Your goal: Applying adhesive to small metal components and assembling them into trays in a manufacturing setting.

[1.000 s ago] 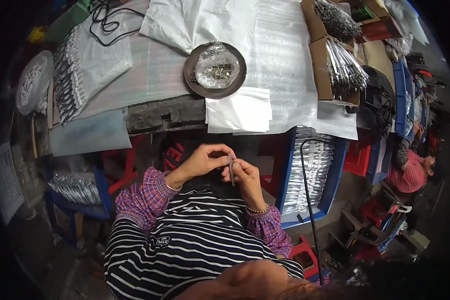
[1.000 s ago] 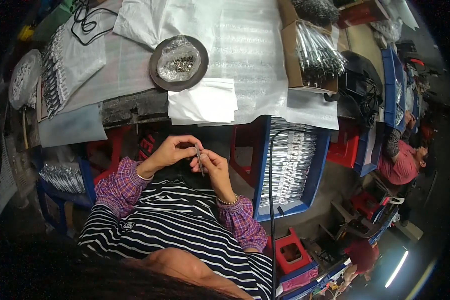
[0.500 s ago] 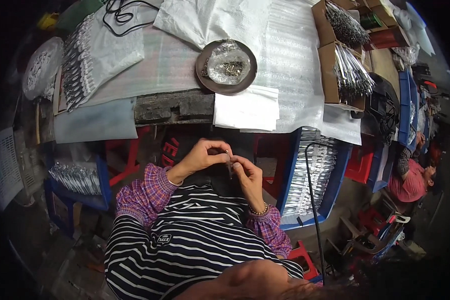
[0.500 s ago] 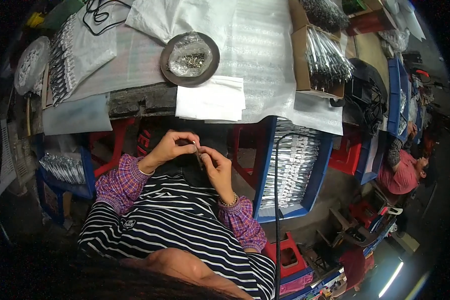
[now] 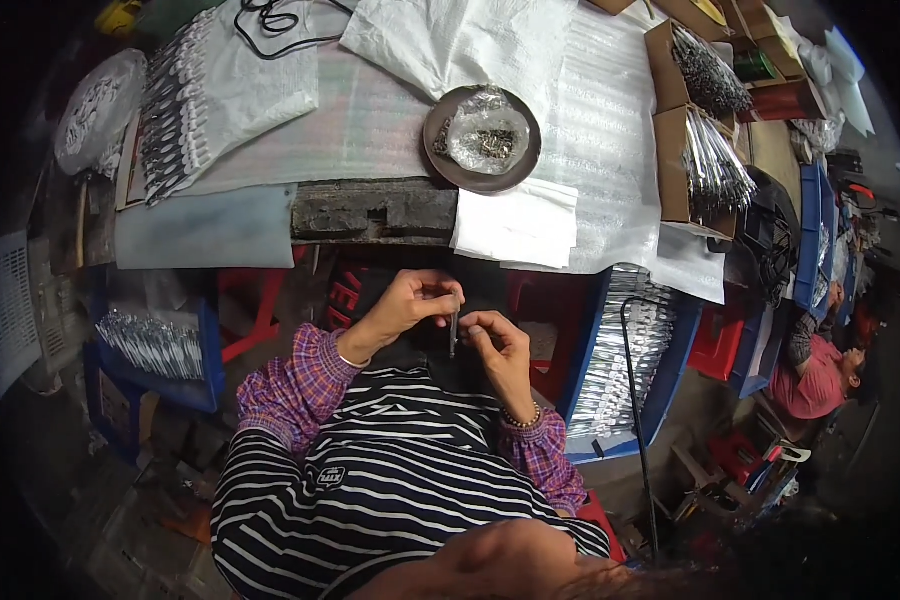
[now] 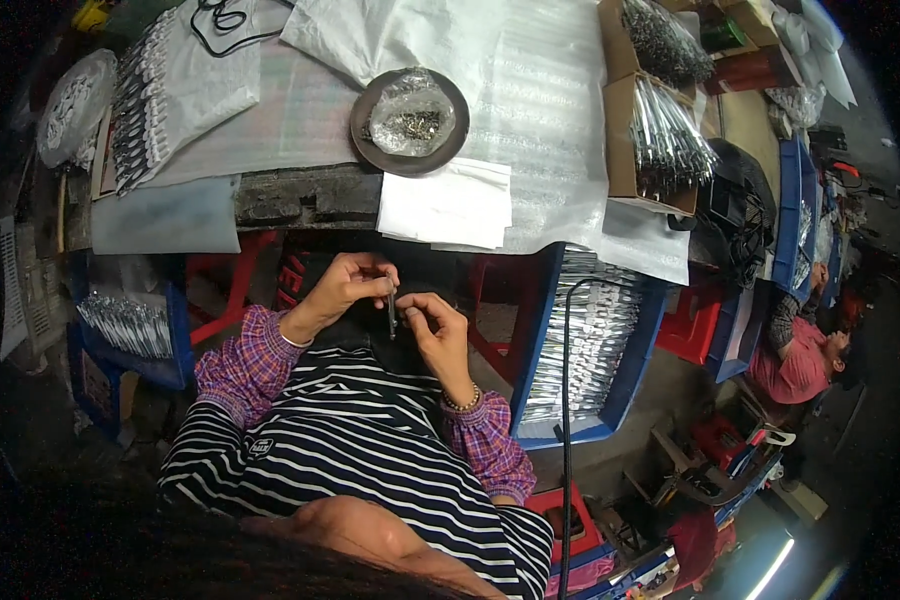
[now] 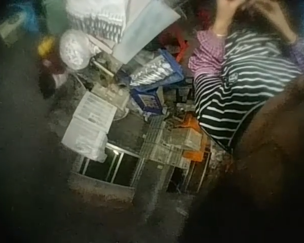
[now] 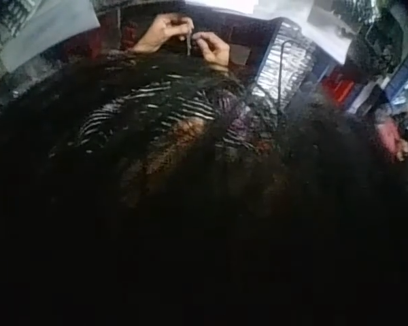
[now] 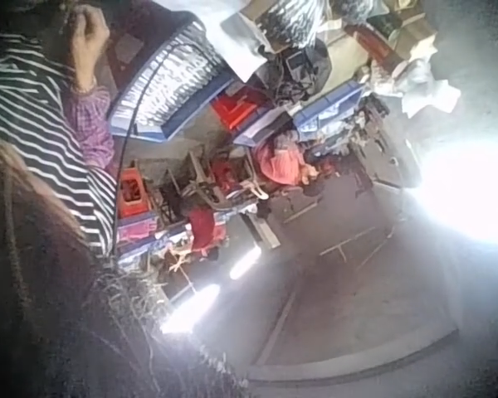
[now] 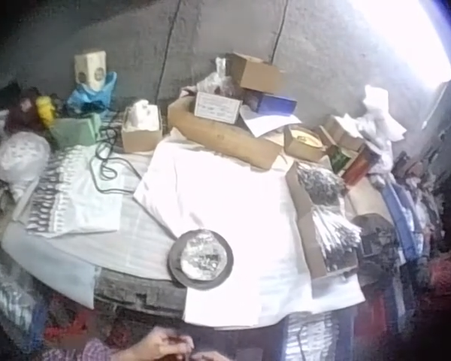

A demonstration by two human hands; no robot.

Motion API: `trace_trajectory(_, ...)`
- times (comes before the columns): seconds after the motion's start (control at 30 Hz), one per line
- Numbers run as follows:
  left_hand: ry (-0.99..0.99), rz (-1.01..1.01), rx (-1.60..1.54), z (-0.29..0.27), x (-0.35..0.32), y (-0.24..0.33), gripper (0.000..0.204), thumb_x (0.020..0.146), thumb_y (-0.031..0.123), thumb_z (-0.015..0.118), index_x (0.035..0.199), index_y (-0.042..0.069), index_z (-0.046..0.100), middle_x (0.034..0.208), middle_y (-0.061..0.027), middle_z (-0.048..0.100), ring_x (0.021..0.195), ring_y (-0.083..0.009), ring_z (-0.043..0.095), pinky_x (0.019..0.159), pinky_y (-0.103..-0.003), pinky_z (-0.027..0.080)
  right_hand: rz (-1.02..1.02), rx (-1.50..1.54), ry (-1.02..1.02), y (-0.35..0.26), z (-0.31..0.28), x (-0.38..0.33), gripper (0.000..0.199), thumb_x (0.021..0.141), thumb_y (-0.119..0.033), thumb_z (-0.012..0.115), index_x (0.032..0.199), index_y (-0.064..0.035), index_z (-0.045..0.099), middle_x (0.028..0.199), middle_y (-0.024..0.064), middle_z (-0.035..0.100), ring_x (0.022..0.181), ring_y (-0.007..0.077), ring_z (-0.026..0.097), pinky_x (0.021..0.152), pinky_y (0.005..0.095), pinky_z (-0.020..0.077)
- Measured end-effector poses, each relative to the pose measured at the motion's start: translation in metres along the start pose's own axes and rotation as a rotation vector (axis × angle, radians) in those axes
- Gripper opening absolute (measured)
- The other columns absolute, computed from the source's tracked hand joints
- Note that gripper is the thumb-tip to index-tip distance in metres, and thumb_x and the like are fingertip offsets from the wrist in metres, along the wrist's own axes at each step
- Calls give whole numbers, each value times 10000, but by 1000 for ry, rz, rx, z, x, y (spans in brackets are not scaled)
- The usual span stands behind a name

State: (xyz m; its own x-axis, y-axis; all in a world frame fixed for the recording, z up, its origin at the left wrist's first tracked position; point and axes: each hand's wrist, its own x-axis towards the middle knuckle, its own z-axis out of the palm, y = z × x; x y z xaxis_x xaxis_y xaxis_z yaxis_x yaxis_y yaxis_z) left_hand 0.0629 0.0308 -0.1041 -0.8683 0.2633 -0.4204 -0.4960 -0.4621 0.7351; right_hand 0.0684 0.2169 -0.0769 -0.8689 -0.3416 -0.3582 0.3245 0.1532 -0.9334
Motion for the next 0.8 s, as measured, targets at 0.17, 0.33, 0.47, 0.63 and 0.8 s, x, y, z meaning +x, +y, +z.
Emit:
trace_trajectory(0.17, -7, -5, -13, -2, 2, -1, 145, 834, 118, 656, 921, 4, 631, 815, -32, 614, 675, -90, 583, 580, -210, 497, 118, -7, -25, -2, 0, -2, 142, 879, -38, 566, 971, 36, 643, 829, 18, 639, 739, 87, 591, 688, 206, 475)
trace_trajectory(0.33, 21, 9, -30, -1, 1, -2, 155, 836, 124, 657, 924, 1, 628, 811, -33, 617, 657, -86, 590, 565, -207, 505, 17, -175, -7, -10, 2, -2, 123, 817, -70, 640, 882, 31, 667, 713, 61, 652, 622, 83, 591, 574, 211, 456)
trace_trajectory(0.47, 48, 6, -50, 2, 1, -5, 158, 837, 119, 656, 923, -9, 621, 801, -43, 615, 625, -91, 596, 560, -205, 508, -26, -225, -33, -15, -1, -1, 130, 796, -78, 668, 867, 31, 669, 703, 73, 650, 609, 93, 596, 553, 217, 452)
trace_trajectory(0.63, 54, 2, -60, 6, 2, -3, 147, 834, 104, 655, 916, -13, 618, 796, -45, 612, 613, -92, 597, 557, -202, 507, -80, -243, -49, -8, -7, -6, 135, 768, -79, 692, 845, 29, 670, 683, 89, 640, 565, 116, 593, 506, 234, 433)
trace_trajectory(0.8, 36, -23, -62, 8, 1, -1, 116, 820, 69, 653, 888, -9, 602, 785, -41, 601, 603, -94, 597, 545, -202, 502, -96, -303, 8, -8, -2, -10, 112, 789, -70, 654, 793, 42, 660, 642, 79, 625, 551, 112, 580, 511, 228, 423)
